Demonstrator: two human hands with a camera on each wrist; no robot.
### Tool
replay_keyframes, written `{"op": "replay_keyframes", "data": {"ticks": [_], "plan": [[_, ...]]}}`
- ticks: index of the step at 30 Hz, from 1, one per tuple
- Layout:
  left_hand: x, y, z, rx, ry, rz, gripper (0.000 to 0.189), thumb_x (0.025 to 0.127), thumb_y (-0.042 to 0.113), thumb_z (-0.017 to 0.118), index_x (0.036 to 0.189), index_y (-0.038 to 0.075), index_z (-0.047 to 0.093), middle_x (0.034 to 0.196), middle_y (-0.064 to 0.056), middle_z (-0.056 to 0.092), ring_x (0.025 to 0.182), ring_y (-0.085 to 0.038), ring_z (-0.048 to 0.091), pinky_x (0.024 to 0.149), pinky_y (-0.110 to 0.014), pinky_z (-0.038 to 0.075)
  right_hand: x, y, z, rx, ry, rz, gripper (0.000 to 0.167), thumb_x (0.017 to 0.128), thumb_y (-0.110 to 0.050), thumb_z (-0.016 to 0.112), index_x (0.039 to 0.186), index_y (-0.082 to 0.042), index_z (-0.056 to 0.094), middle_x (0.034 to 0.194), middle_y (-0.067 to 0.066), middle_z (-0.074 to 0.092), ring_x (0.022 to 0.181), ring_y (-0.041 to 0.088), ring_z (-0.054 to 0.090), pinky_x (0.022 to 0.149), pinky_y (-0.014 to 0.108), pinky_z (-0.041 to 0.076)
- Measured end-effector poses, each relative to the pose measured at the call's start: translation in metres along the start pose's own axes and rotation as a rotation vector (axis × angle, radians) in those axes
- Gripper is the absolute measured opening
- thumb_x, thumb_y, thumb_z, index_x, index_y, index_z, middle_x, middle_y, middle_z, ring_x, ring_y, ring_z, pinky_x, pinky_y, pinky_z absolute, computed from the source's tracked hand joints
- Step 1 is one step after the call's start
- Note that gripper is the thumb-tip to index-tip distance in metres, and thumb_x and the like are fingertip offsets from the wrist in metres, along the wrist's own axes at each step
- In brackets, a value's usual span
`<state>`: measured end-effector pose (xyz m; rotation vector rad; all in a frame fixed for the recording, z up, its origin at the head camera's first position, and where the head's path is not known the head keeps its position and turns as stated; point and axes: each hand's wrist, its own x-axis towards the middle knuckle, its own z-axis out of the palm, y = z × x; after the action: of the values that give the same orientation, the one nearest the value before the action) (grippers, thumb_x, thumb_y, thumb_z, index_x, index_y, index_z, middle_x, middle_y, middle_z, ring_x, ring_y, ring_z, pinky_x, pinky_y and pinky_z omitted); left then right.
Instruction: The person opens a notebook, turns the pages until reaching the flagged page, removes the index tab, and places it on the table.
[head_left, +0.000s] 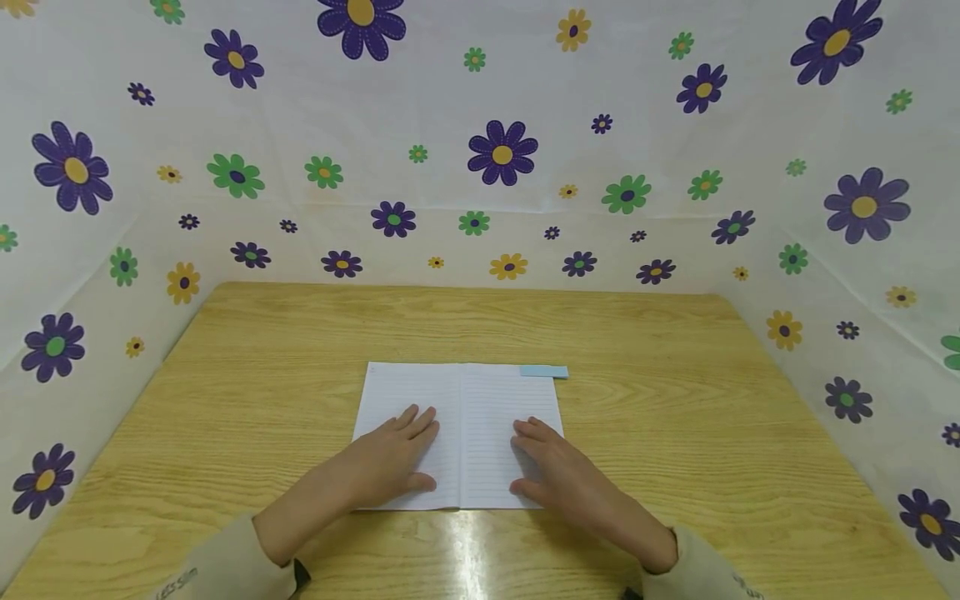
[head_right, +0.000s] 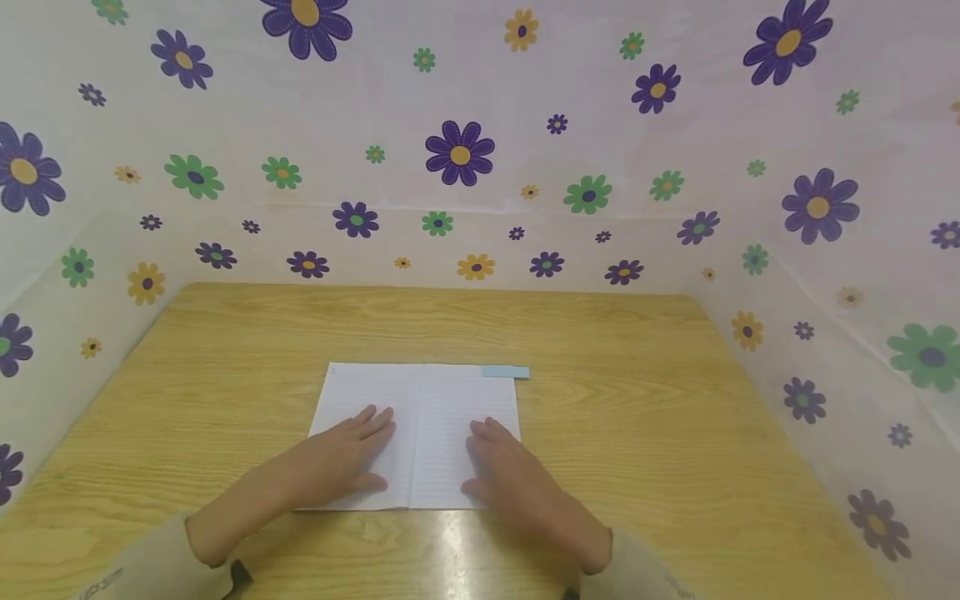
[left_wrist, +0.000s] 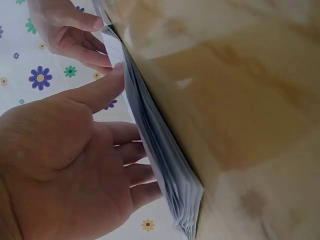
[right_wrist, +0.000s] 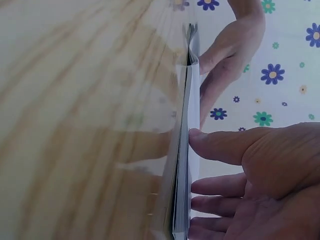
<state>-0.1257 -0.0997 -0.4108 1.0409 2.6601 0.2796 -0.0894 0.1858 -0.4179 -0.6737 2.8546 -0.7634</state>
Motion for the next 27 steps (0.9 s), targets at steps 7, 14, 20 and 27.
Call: {"op": "replay_keyframes", "data": {"ticks": [7,14,20,27], "plan": [[-0.001,-0.007,0.003,-0.031,-0.011,-0.045,0.088,0.096,0.046,0.07,0.153,-0.012,0.037,0.164,-0.029,0.026,0.152,-0.045,0.023,0.12,-0.057,0.027,-0.001,0.001,-0.002,0.023,-0.015,-0.009,0.056,0.087,-0.013,0.084,0.131,0.014,0.062,0.15,0.029,0.05,0.144,0.047,0.039,0.113,0.059,0.037],[-0.015,-0.023,0.003,-0.05,0.004,-0.112,0.1,0.091,0.054,0.073,0.151,-0.016,0.035,0.163,-0.034,0.024,0.151,-0.051,0.021,0.12,-0.059,0.027,-0.001,0.0,-0.005,0.035,-0.034,-0.015,0.056,0.088,-0.013,0.083,0.132,0.014,0.061,0.15,0.03,0.049,0.144,0.048,0.038,0.112,0.059,0.037],[-0.029,-0.033,-0.002,-0.117,0.004,-0.175,0.105,0.087,0.052,0.077,0.151,-0.019,0.033,0.162,-0.037,0.021,0.15,-0.055,0.018,0.118,-0.061,0.029,-0.001,0.001,-0.004,0.025,-0.029,-0.021,0.056,0.089,-0.013,0.083,0.132,0.014,0.061,0.15,0.03,0.049,0.144,0.049,0.038,0.112,0.059,0.038],[-0.031,-0.037,-0.005,-0.176,0.0,-0.184,0.108,0.084,0.051,0.081,0.151,-0.019,0.033,0.162,-0.037,0.02,0.15,-0.056,0.015,0.117,-0.064,0.027,-0.003,0.0,-0.005,0.019,-0.019,-0.014,0.057,0.088,-0.015,0.083,0.132,0.014,0.062,0.149,0.029,0.05,0.144,0.048,0.039,0.112,0.059,0.038]]}}
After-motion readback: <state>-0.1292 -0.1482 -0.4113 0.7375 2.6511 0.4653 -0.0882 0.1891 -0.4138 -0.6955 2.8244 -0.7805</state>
